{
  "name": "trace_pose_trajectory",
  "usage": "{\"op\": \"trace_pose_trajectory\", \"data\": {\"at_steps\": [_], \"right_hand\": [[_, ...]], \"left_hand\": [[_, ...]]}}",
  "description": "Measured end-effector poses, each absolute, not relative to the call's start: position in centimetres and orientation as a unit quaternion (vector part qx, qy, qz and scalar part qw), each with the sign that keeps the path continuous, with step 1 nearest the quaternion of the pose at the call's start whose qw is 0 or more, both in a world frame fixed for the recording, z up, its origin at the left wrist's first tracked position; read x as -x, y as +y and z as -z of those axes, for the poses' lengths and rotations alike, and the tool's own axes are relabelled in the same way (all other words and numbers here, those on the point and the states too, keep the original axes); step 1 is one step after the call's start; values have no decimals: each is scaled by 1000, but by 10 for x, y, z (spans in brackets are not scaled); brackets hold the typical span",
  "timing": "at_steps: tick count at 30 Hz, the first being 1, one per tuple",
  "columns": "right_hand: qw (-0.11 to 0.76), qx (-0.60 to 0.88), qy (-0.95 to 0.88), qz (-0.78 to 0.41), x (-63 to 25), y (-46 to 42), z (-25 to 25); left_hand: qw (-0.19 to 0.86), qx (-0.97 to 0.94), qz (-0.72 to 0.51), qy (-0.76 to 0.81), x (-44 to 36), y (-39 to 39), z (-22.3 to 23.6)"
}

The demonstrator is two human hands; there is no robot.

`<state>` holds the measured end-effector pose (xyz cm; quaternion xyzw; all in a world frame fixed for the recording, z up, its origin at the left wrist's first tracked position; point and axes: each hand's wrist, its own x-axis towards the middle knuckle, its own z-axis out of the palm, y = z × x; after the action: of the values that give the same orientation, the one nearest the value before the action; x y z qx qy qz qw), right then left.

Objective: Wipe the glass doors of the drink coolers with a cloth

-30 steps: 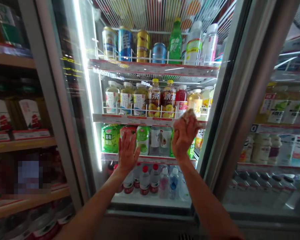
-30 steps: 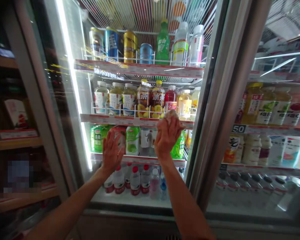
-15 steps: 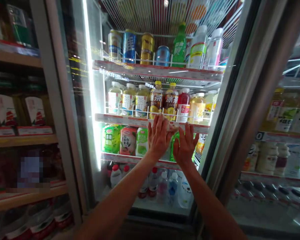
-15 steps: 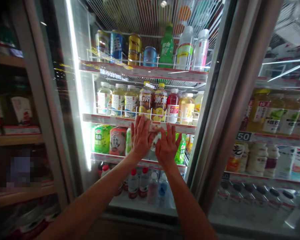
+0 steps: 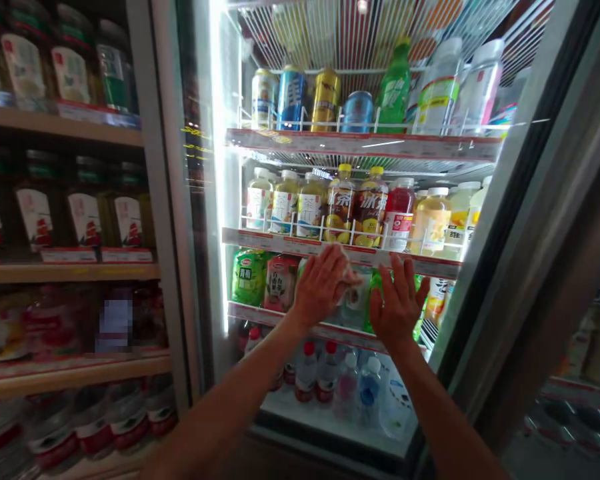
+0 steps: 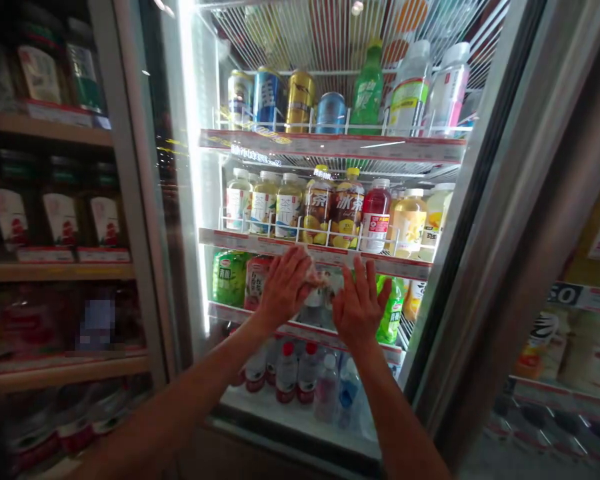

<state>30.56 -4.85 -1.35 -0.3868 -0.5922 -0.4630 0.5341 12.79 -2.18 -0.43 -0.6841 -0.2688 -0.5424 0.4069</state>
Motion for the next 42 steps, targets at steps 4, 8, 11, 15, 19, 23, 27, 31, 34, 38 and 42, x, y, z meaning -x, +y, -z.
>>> {"op": "trace_pose_trajectory", "data": {"at_steps": [4,8,11,15,19,23,27,31,34,38,42], "right_hand": [[542,379,-587,466,-305,-49,14],[534,385,-592,465,-300,-49,16],[506,386,-615,465,-303,-51,13],[489,413,-616,460,-318,-55,-6],[484,446,-604,449,-327,-55,-20],[475,449,-609,450,-326,-55,-19],[476,461,-607,439,-326,-56,-16],[481,452,-609,439,-328,-55,-15],[483,441,-609,449,-328,-53,-14],[490,425,-602,466,-328,-53,-14],[492,412,-601,477,-334,-55,-20]], "left_hand": [[380,523,657,-387,-61,-4,-1],[375,484,680,-403,-56,-1,-7],[403,614,587,-340,-96,-11,-5],[390,632,563,-364,-75,-10,-1],[326,465,667,-483,-17,0,-1],[350,529,627,-453,-52,-4,-1],[390,683,510,-349,-74,-8,-4],[358,503,645,-451,-8,7,-8],[352,429,694,-458,9,11,-10],[403,583,607,-359,-37,-1,-11],[436,645,546,-308,-29,-1,-22]]}}
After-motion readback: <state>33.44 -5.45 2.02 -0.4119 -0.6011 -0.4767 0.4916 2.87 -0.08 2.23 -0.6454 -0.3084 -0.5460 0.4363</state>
